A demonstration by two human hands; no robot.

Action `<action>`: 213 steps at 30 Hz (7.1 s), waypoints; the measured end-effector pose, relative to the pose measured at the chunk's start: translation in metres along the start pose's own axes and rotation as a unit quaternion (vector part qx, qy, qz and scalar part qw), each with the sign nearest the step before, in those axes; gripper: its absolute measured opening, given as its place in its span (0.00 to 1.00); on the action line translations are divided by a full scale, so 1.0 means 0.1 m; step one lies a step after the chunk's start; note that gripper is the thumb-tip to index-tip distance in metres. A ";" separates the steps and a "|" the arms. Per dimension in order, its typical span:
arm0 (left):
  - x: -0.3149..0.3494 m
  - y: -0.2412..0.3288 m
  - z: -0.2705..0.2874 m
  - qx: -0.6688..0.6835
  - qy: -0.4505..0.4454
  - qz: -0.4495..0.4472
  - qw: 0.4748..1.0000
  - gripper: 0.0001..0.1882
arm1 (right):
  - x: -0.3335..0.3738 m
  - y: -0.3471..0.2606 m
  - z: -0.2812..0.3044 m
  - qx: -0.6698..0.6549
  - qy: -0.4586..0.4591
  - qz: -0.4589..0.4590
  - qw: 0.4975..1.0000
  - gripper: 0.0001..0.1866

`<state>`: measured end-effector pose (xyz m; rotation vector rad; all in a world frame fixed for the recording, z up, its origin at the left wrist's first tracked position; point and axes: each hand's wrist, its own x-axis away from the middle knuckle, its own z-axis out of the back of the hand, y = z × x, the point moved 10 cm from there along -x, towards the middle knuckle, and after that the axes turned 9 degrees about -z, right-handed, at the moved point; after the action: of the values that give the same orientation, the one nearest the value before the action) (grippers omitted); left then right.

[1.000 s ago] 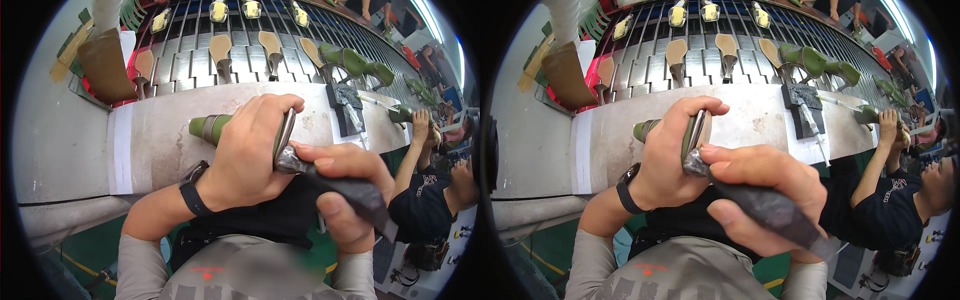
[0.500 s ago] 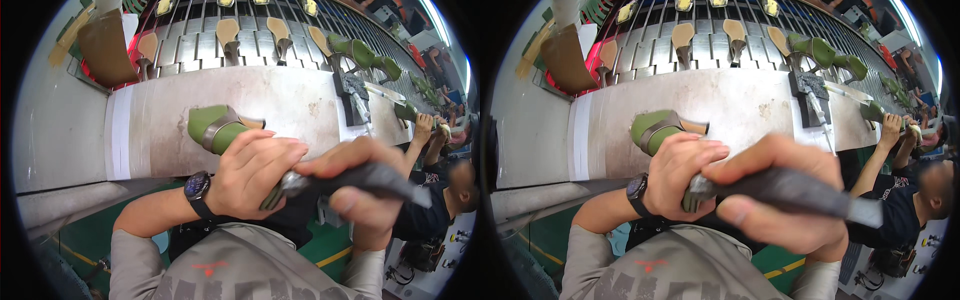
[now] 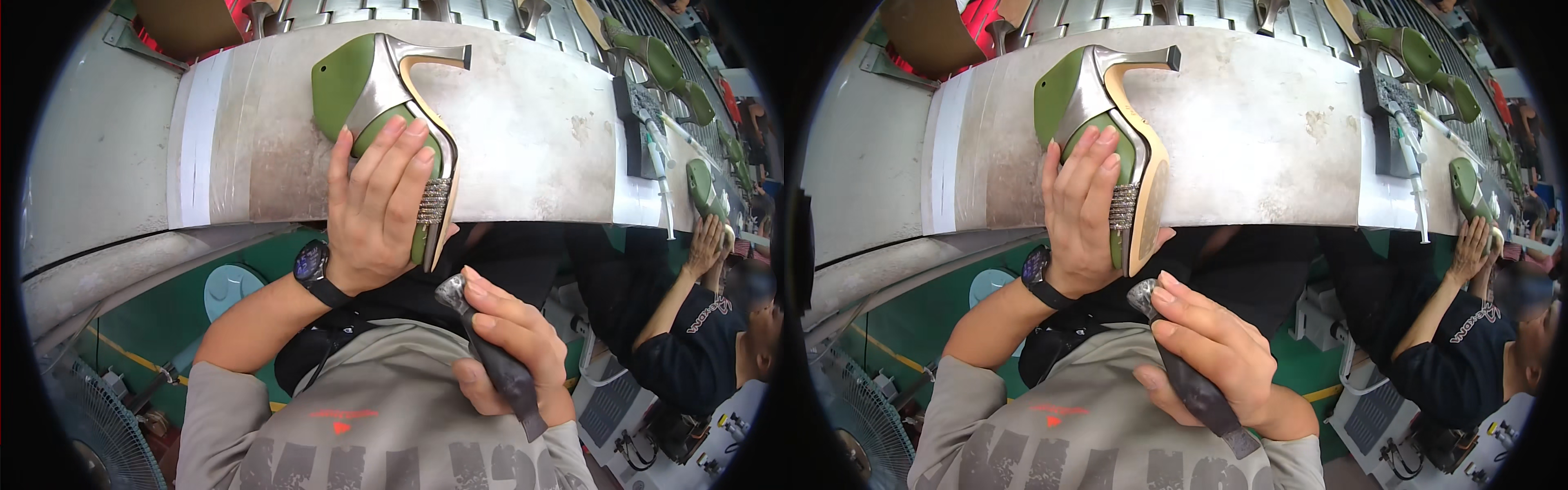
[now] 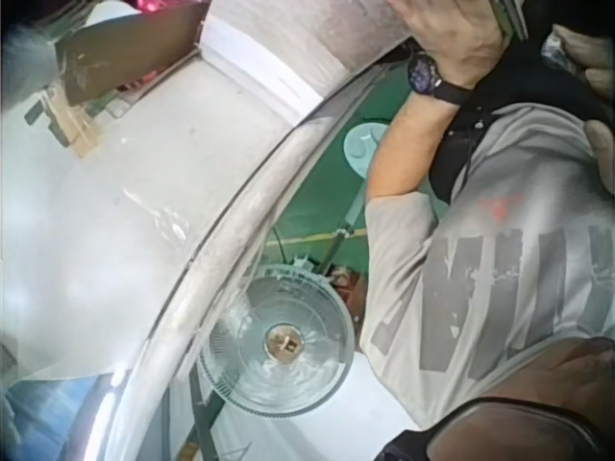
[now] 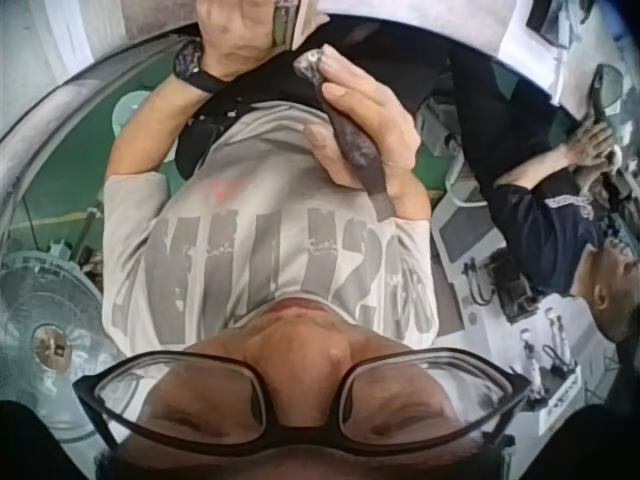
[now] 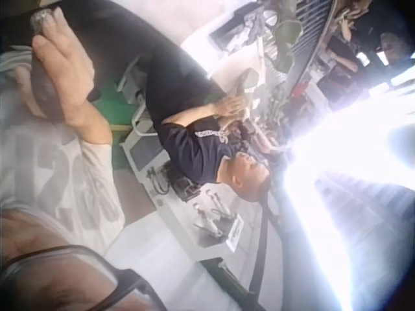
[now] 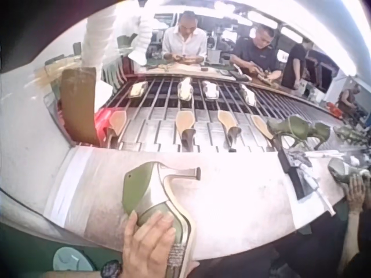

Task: The person assembles high-heeled shoes by taking lasted uppers and outsoles from a conveyor line, aligning and pressing the soles onto the uppers by hand, and tapping the edges with a hammer to secure them.

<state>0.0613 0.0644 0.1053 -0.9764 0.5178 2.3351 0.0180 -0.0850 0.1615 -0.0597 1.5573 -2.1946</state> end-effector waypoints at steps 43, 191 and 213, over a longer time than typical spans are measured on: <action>-0.01 0.16 -0.24 -0.010 -0.023 -0.017 1.000 0.40 | -1.89 0.96 0.09 -0.127 -0.004 -0.249 0.960 0.17; -0.06 -0.56 0.75 0.054 0.021 0.012 0.998 0.57 | -1.07 1.11 -0.57 -0.290 -0.098 -0.288 0.907 0.24; -0.87 -1.87 0.53 0.595 0.193 0.271 0.731 0.33 | -1.42 1.33 -0.21 -0.323 -0.002 -0.149 0.935 0.27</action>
<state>0.1999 0.2078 0.1789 -0.6269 2.3337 1.5135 0.1834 -0.0476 0.0638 -0.5296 2.3276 -1.7717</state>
